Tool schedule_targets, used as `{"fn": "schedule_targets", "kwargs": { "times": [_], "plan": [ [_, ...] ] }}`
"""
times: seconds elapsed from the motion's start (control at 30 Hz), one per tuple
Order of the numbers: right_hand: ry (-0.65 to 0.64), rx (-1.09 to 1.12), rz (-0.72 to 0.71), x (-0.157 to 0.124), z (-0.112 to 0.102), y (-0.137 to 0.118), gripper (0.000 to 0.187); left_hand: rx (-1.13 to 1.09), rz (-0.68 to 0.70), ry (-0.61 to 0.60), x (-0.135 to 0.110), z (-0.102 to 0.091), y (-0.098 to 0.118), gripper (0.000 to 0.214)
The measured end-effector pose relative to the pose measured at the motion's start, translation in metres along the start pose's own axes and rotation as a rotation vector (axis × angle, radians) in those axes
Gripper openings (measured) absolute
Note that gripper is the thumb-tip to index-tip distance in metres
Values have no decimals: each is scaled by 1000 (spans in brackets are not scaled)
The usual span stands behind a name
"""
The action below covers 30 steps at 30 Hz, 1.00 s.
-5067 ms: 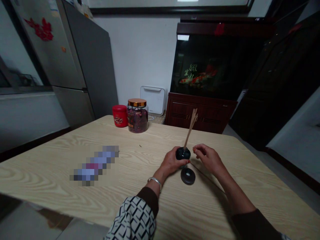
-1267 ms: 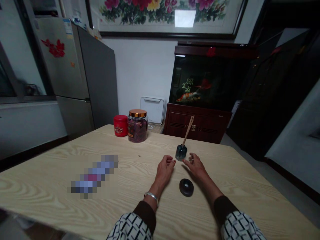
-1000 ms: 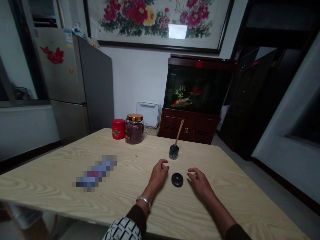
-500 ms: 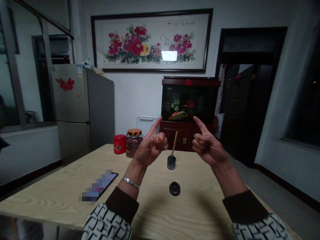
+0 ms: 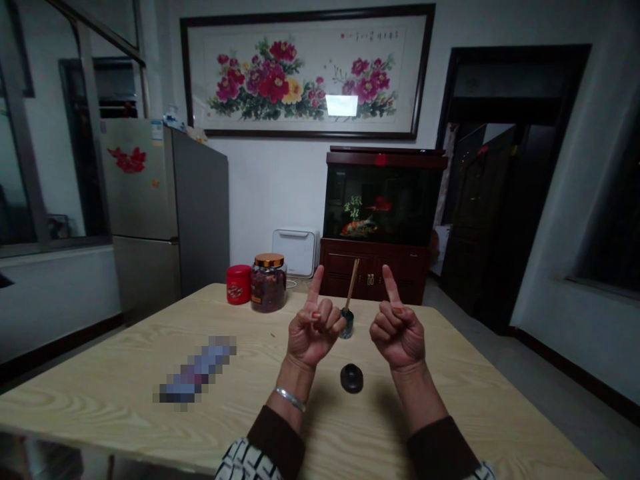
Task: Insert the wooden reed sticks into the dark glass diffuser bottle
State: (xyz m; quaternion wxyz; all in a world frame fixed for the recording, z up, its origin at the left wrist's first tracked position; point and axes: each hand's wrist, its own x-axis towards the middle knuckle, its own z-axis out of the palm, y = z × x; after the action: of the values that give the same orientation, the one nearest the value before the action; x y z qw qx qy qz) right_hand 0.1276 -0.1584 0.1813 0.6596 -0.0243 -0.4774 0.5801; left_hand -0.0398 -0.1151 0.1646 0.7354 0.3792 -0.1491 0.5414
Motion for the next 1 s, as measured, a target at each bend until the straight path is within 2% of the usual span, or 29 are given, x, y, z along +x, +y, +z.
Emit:
{"fn": "schedule_targets", "kwargs": {
  "times": [0.23, 0.33, 0.4, 0.5, 0.57, 0.63, 0.73, 0.8, 0.9, 1.0],
  "plan": [
    [41, -26, 12, 5, -7, -1, 78, 17, -30, 32, 4, -15, 1, 89],
    [113, -101, 49, 4, -27, 5, 67, 73, -72, 71, 4, -35, 0, 80],
    [206, -218, 127, 5, -52, 15, 56, 146, -132, 158, 6, -59, -5, 69],
    [450, -626, 292, 13, -106, 43, 43, 425, -255, 428, 12, -107, -20, 48],
    [583, -982, 365, 22, -143, 67, 43, 754, -314, 608, 14, -139, -34, 36],
    [621, -1136, 372, 35, -175, 90, 53, 864, -321, 670, 14, -167, -50, 31],
    [600, -1226, 336, 56, -207, 118, 70, 923, -297, 686, 10, -195, -70, 33],
    [551, -1280, 328, 67, -219, 131, 68, 988, -265, 665, 7, -206, -79, 38],
    [485, -1335, 329, 71, -224, 141, 55, 1130, -226, 556, 2, -216, -88, 51],
    [422, -1374, 330, 58, -217, 141, 48, 1200, -239, 429, -1, -216, -93, 70]
  ]
}}
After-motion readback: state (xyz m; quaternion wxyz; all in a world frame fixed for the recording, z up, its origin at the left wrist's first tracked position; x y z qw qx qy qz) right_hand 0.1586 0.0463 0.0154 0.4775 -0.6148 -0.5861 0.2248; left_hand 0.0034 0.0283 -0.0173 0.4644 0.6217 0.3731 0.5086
